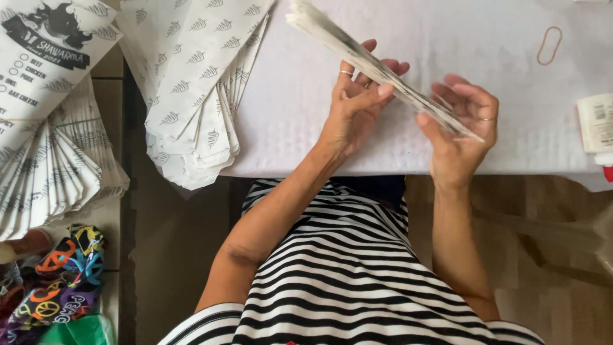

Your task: Fanning out printed paper sheets and applying glue to the edges to assemble packaging.

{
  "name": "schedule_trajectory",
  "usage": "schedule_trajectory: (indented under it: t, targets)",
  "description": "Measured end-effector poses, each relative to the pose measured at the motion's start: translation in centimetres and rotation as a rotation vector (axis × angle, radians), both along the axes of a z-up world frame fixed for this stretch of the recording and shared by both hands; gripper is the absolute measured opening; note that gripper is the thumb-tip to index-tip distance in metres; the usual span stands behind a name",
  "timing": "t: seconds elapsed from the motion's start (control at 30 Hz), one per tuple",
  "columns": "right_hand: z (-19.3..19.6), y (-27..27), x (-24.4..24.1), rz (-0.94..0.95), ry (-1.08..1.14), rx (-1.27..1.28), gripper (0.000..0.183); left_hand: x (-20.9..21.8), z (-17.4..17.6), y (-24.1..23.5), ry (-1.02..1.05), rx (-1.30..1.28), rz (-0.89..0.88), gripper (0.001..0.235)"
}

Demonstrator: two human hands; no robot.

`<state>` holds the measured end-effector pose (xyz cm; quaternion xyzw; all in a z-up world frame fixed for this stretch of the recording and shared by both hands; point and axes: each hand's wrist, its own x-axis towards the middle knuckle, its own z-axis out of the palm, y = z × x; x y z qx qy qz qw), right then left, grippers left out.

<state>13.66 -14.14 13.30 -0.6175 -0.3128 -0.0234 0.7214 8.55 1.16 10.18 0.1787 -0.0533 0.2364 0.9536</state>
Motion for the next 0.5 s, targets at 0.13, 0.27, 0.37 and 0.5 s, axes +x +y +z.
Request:
schedule_trajectory:
  t: [0.13, 0.27, 0.37, 0.5]
  targets:
    - [-1.7, -3.0, 4.0, -0.234, -0.029, -0.111, 0.030, -1.0, -0.7, 3.7, -0.073, 0.057, 0.111, 0.039]
    - [-0.3, -4.8, 6.1, -0.058, 0.038, -0.114, 0.043, -3.6, -0.2, 7.8, 0.160, 0.305, 0.359, 0.070]
    - [0.5, -4.5, 5.7, 0.061, 0.065, -0.099, 0.037, -4.7, 1.4, 8.3, 0.345, 0.636, 0.437, 0.057]
    - [-0.2, -4.9, 6.3, 0.052, 0.030, -0.014, 0.017, -5.2, 4.7, 8.4, 0.604, 1.138, 0.554, 0.045]
